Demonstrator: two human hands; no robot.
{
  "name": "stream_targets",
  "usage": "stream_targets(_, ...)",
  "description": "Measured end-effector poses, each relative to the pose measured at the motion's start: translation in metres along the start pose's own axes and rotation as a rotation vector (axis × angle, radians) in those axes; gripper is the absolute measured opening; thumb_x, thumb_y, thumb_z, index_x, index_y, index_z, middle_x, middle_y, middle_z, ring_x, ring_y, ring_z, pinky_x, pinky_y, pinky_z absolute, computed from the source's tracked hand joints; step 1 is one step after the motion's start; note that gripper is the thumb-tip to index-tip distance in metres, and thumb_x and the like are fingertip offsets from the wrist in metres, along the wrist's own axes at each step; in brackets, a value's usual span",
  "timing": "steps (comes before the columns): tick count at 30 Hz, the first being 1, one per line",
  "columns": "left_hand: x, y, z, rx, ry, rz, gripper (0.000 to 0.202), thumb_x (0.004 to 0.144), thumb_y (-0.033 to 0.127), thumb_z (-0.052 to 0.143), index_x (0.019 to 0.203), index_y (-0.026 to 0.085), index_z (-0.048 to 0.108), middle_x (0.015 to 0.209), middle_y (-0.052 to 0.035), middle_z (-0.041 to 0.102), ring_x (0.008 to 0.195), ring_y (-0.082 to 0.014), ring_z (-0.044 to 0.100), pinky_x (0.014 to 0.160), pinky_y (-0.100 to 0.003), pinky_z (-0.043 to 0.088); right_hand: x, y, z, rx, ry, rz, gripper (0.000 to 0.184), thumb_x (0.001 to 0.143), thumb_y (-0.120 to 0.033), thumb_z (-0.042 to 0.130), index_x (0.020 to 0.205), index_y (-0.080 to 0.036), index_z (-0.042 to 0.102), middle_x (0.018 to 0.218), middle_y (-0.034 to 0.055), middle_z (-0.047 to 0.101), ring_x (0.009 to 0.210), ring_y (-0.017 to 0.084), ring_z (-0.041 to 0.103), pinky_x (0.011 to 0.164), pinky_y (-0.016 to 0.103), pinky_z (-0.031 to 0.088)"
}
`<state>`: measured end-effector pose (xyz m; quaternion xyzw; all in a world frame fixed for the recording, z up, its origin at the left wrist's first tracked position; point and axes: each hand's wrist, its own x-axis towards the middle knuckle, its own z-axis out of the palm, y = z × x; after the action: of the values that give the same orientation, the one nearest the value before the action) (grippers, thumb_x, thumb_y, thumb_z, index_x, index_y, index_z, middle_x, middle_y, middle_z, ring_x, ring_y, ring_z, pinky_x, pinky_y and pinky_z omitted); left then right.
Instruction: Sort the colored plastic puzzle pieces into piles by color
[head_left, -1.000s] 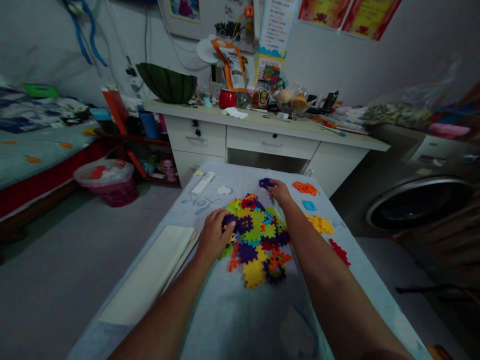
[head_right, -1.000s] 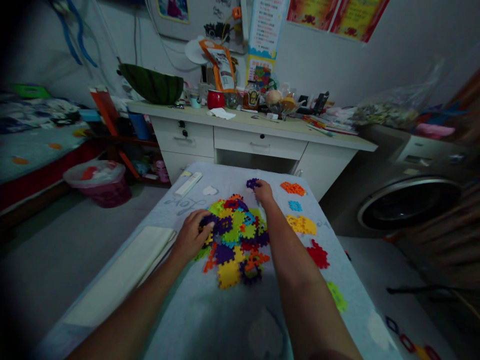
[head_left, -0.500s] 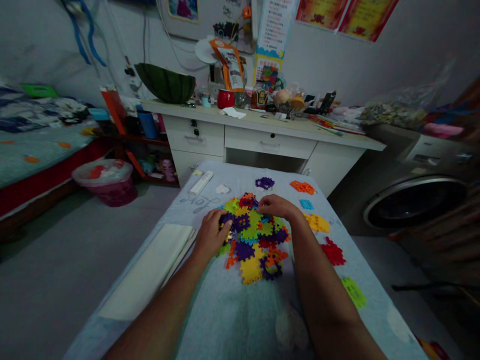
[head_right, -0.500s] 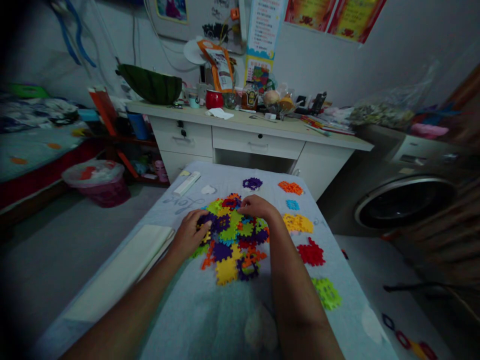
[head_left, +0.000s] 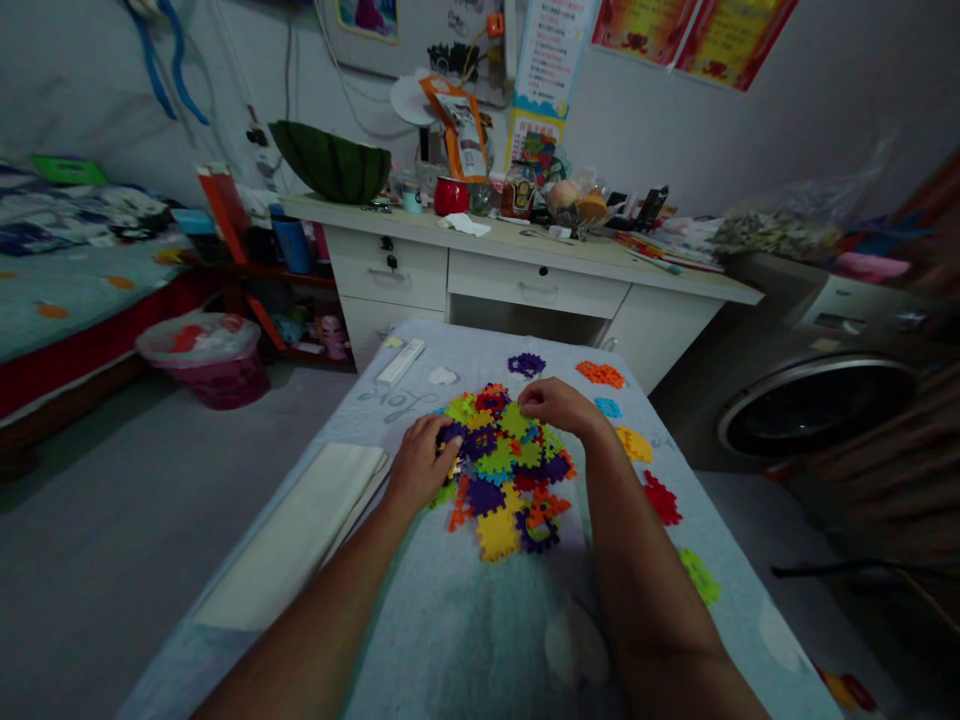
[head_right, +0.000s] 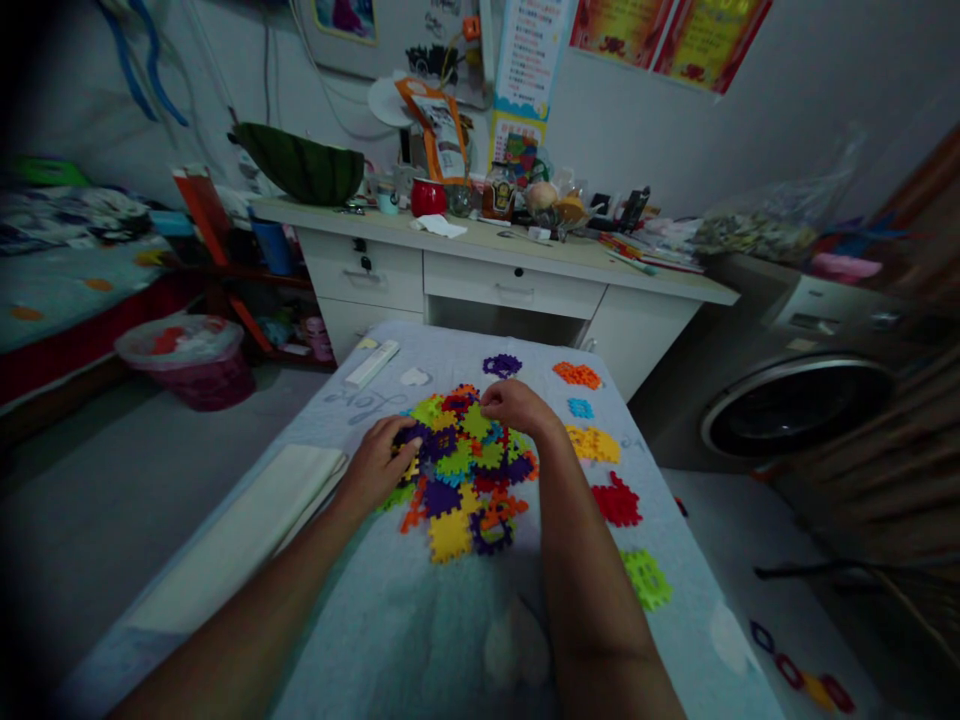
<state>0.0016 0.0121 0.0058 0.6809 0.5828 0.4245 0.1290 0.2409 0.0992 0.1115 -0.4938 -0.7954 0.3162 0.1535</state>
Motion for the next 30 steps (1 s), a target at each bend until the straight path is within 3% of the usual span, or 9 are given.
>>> stream_targets(5, 0.0, 0.0, 0.0, 0.004, -0.011, -0.006, 0.032, 0.088, 0.039, 0.05, 0.11, 0.019, 0.06, 0.113, -0.0106, 0.062, 0.109, -0.0268, 0.057, 0.099, -0.045, 0.045, -0.015, 0.001, -0.013, -0.023, 0.125, -0.016, 0.007, 0.072, -0.018, 0.058, 0.076, -0.016, 0.064, 0.065, -0.0024, 0.058, 0.059, 0.01, 0.051, 0.058, 0.023, 0.037)
stream_targets(9, 0.001, 0.001, -0.001, 0.004, -0.018, 0.004, 0.032, 0.088, 0.04, 0.05, 0.108, 0.018, 0.061, 0.11, -0.0105, 0.063, 0.108, -0.0266, 0.058, 0.097, -0.044, 0.046, -0.032, 0.013, -0.036, -0.077, 0.336, -0.049, 0.005, 0.072, -0.021, 0.059, 0.074, -0.017, 0.063, 0.07, -0.0004, 0.061, 0.063, 0.011, 0.051, 0.06, 0.024, 0.037)
stream_targets(15, 0.001, -0.005, 0.002, 0.014, -0.02, 0.025, 0.032, 0.088, 0.041, 0.049, 0.108, 0.02, 0.061, 0.11, -0.0096, 0.063, 0.108, -0.026, 0.058, 0.098, -0.044, 0.045, -0.077, 0.044, -0.069, -0.088, 0.569, 0.034, 0.015, 0.072, -0.029, 0.059, 0.078, -0.017, 0.066, 0.055, -0.0045, 0.045, 0.052, 0.01, 0.04, 0.052, 0.024, 0.029)
stream_targets(22, 0.002, -0.007, 0.003, 0.034, -0.024, 0.045, 0.036, 0.088, 0.044, 0.047, 0.108, 0.018, 0.062, 0.11, -0.0109, 0.063, 0.107, -0.0272, 0.058, 0.098, -0.044, 0.045, -0.133, 0.077, -0.062, 0.15, 0.62, 0.149, 0.02, 0.069, -0.034, 0.059, 0.081, -0.018, 0.062, 0.055, -0.0043, 0.05, 0.05, 0.012, 0.051, 0.047, 0.023, 0.038)
stream_targets(30, 0.002, -0.011, 0.003, 0.047, -0.032, 0.047, 0.037, 0.087, 0.046, 0.048, 0.108, 0.019, 0.062, 0.111, -0.0103, 0.063, 0.108, -0.0269, 0.058, 0.099, -0.044, 0.045, -0.186, 0.08, -0.046, 0.455, 0.547, 0.188, 0.025, 0.067, -0.035, 0.061, 0.085, -0.017, 0.06, 0.065, -0.0002, 0.061, 0.059, 0.014, 0.059, 0.054, 0.025, 0.045)
